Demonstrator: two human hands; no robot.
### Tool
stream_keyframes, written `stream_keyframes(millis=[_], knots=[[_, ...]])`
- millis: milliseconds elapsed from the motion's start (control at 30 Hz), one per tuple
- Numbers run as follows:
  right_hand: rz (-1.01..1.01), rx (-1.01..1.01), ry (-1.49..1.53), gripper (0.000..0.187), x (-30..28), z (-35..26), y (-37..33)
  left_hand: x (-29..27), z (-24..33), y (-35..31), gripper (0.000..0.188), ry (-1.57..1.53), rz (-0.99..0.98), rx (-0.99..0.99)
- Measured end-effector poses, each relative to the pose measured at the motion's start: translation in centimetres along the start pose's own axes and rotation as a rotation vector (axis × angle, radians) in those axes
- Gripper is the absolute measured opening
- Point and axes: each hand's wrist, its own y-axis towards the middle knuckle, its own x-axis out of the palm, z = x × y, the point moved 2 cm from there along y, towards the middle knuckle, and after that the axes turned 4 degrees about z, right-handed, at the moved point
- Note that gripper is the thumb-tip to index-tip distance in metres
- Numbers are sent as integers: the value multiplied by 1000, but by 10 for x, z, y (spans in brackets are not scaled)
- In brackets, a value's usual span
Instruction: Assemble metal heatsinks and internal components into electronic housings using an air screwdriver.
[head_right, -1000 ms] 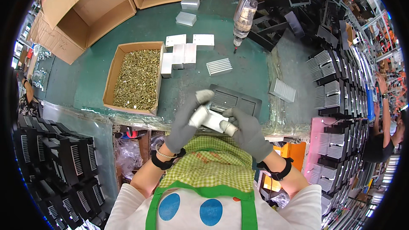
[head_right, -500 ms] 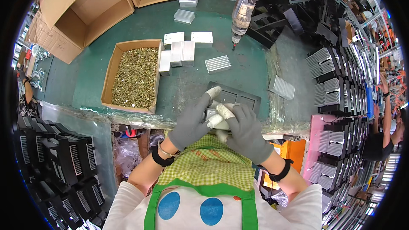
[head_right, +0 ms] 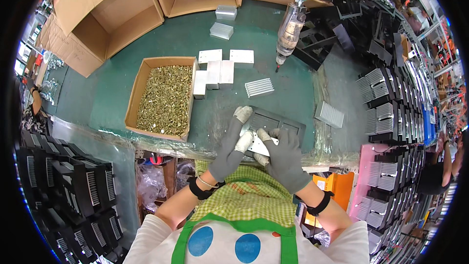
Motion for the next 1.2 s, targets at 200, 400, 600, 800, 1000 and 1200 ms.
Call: stream_keyframes(millis=[200, 400, 600, 800, 1000, 1200], knots=[[-1, -98, 105, 55, -1, 4, 5, -2, 1, -3, 48, -219, 8, -107], [-77, -243, 185, 55, 4, 3, 15, -12, 3, -21, 47, -272, 75, -199], [-142, -298, 171, 60, 9, -2, 18, -19, 5, -24, 49, -183, 117, -136], [-144, -233, 271, 46, -4, -5, 30, -23, 7, -22, 48, -163, 116, -131], [178, 387, 916, 27, 23, -5, 58, -25, -7, -11, 50, -214, 148, -44], [246, 175, 700, 20, 40, -18, 56, -12, -19, -8, 51, -318, 173, -79]])
